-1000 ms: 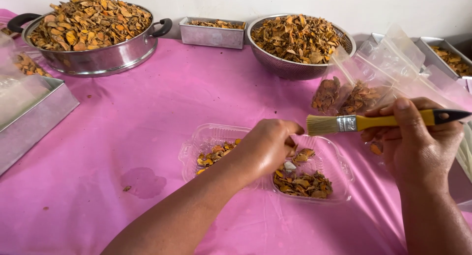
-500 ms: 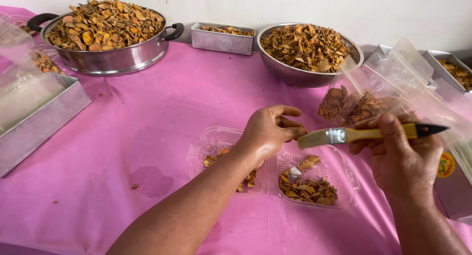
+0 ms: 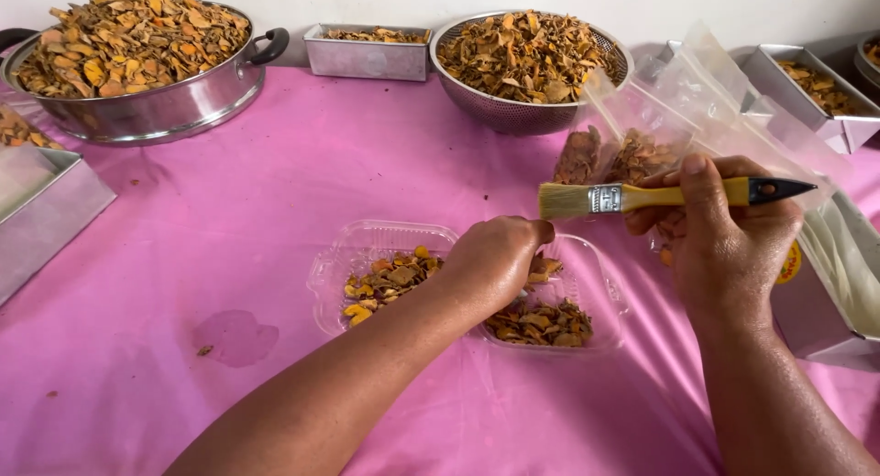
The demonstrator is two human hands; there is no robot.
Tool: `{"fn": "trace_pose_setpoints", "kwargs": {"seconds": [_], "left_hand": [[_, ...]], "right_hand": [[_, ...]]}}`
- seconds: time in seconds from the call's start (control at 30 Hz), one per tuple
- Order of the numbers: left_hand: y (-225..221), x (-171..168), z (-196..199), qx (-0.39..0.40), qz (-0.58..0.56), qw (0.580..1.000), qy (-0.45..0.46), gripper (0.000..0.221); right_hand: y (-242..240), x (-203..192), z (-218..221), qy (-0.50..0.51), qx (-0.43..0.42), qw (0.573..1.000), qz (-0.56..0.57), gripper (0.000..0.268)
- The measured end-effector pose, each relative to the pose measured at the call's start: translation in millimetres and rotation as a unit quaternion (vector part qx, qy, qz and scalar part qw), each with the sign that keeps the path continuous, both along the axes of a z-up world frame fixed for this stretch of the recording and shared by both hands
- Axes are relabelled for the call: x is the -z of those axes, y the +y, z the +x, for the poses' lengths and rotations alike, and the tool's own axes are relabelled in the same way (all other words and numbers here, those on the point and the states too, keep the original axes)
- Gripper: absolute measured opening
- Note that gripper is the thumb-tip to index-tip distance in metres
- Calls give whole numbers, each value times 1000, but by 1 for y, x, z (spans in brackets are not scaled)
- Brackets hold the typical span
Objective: Packaging dried tea leaves or herbs into plastic containers and bags using hands and a brush.
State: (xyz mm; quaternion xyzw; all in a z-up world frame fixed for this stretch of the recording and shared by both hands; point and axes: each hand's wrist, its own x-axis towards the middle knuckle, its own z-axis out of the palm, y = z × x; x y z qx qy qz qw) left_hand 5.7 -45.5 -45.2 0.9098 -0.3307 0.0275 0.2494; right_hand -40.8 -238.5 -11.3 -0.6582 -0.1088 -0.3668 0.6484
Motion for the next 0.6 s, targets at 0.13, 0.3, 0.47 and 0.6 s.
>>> {"fn": "trace_pose_setpoints", "kwargs": {"seconds": [0.13,0.3,0.47,0.6], "left_hand": [[-5,8,-3,44,29,993,-110,27],[-5,-34,-53,74,114,974,180,16],[-7,-19,-47,85,146,969,178,41],[-7,2,-33,101,152,971,152,35]], "right_hand": [[-3,-5,-4,3,15,1000,-20,26],[-12,-1,3,-23,14,1000,2,29],[-11,-4,1,-9,34,999,-15,29],[-18,0,7,-21,62,998,11,28]]}}
